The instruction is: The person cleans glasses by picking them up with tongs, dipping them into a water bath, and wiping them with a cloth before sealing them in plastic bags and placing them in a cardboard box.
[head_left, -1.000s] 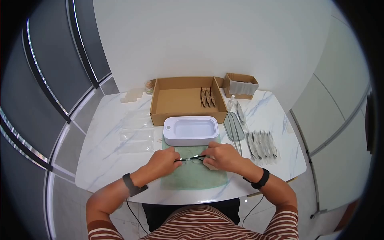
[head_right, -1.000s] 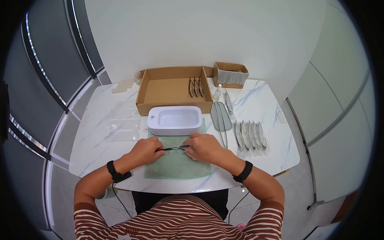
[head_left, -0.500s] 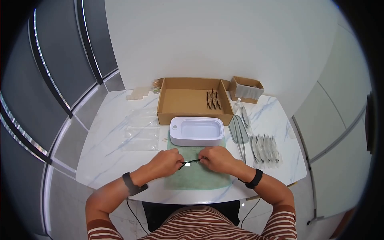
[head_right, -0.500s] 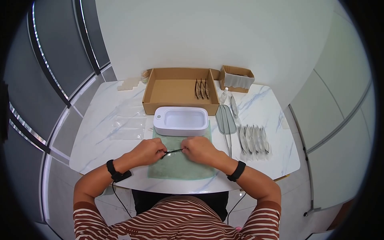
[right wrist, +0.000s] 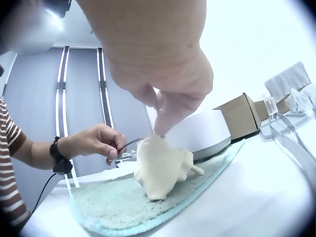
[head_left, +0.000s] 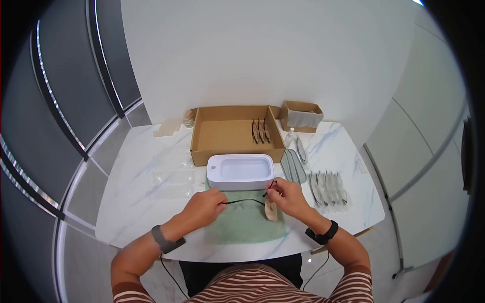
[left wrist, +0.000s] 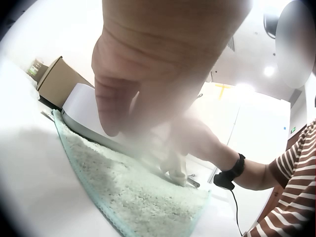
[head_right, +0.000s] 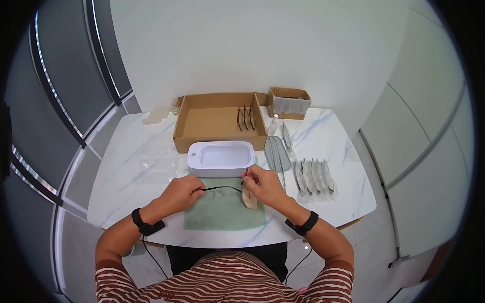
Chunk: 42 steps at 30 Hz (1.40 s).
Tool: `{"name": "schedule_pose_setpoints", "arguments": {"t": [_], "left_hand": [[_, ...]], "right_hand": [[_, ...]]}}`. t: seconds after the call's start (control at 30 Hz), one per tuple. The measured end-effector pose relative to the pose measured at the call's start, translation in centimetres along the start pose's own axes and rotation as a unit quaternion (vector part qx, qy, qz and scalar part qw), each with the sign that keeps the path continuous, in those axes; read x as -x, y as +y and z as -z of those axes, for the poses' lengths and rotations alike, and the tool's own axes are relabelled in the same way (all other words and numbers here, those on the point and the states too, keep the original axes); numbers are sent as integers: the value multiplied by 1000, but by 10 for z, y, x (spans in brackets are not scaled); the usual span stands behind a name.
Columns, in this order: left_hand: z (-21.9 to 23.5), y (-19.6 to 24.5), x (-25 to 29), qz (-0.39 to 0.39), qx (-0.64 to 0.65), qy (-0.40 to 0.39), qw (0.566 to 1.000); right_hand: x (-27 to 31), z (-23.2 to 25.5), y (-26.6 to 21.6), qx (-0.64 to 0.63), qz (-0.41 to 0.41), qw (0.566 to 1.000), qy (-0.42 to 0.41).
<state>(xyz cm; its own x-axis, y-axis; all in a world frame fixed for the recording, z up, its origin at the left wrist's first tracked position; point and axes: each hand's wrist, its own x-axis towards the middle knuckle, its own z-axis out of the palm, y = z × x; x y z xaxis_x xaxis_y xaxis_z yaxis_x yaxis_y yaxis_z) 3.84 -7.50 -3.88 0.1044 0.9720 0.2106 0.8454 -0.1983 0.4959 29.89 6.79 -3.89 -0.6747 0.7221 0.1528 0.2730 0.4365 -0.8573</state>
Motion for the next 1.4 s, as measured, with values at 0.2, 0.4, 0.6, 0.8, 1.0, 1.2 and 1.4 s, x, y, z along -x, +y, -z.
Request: {"name": "schedule_pose_setpoints", "arguments": {"t": [0.2,0.4,0.6,0.8,1.0,1.2,1.4], "left_hand": [[11,4,-1,-5,-8,46,999],[27,6,-6,30,176,65,982],[34,21,-26,29,440,101,892],[53,49,-55,36,439,102,892],[57,66,-77,18,380,118,917],[50,62,-81,-24,284,199,938],[51,55,-81,-47,175,298,937]], "right_hand": [[-1,-5,12,-7,18,1000,5],[-5,3,0,-97,-58,994,9],[-11,14,-1,-210,-88,973,31],[1,19,1,-141,-100,984,52],[36,-4,-8,206,53,976,-52],[34,-23,11,261,156,949,-81],[25,-15,-16,257,191,947,-42]]}}
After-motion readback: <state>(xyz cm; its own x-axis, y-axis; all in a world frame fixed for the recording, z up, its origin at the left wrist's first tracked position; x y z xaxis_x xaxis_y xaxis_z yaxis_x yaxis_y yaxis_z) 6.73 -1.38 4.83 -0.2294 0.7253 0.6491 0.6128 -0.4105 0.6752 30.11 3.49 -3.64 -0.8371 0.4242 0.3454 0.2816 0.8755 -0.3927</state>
